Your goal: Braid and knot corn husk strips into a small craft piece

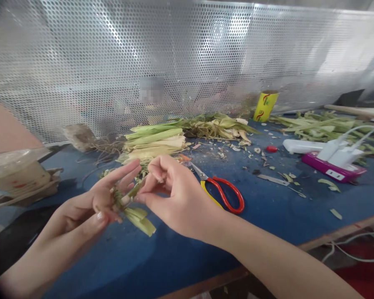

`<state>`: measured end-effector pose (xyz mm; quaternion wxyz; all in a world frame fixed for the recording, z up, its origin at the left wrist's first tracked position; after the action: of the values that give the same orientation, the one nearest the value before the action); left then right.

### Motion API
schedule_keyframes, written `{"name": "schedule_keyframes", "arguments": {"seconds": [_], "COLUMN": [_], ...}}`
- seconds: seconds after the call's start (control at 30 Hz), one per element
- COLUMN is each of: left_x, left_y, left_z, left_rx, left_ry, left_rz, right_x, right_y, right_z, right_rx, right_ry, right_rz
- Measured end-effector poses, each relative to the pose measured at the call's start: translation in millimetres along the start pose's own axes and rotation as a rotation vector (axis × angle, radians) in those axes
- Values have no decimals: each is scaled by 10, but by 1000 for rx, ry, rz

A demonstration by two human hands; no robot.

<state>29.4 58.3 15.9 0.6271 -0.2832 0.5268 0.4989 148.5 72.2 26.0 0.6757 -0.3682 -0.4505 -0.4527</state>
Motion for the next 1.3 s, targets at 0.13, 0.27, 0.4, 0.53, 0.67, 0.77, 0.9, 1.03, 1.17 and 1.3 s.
{"name": "schedule_keyframes", "arguments": {"seconds": [0.13,0.27,0.4,0.53,0.67,0.77,0.9,1.03,1.17,1.3], "left_x": [47,87,112,159,169,161,172,169,170,237], "left_y": [-13,-26,-32,-44,-52,-48,-39,-33,-20,21], "left_z": [-17,-37,-43,-39,-34,-35,-35,-29,-10,13], "left_rx": [27,40,24,21,26,27,34,41,-19,-176], "left_ry": [36,102,136,183,199,201,218,215,236,329], "left_rz": [-83,-146,-129,-124,-102,-96,-102,-132,-185,-359], "right_x": [32,47,61,51,47,40,31,19,9,-12], "right_y": [21,28,33,46,52,51,49,63,36,54], "right_z": [-2,-3,-6,1,10,8,-2,-1,29,74], "right_rx": [-10,-10,-12,-21,-24,-24,-13,-14,33,12], "right_ry": [18,39,72,74,72,62,55,52,88,127], "right_rz": [-44,-85,-123,-148,-169,-164,-166,-187,-155,-157]}}
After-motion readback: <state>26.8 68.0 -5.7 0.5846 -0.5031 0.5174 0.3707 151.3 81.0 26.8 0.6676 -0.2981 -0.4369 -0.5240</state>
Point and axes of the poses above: each hand's wrist, its own z-axis towards the middle knuckle, its own y-axis out of the back of the hand, x = y × z, the point moved 8 cm from there along z, towards the middle knuckle, and after that the axes turned 6 degrees about -x, right-handed, at the moved point
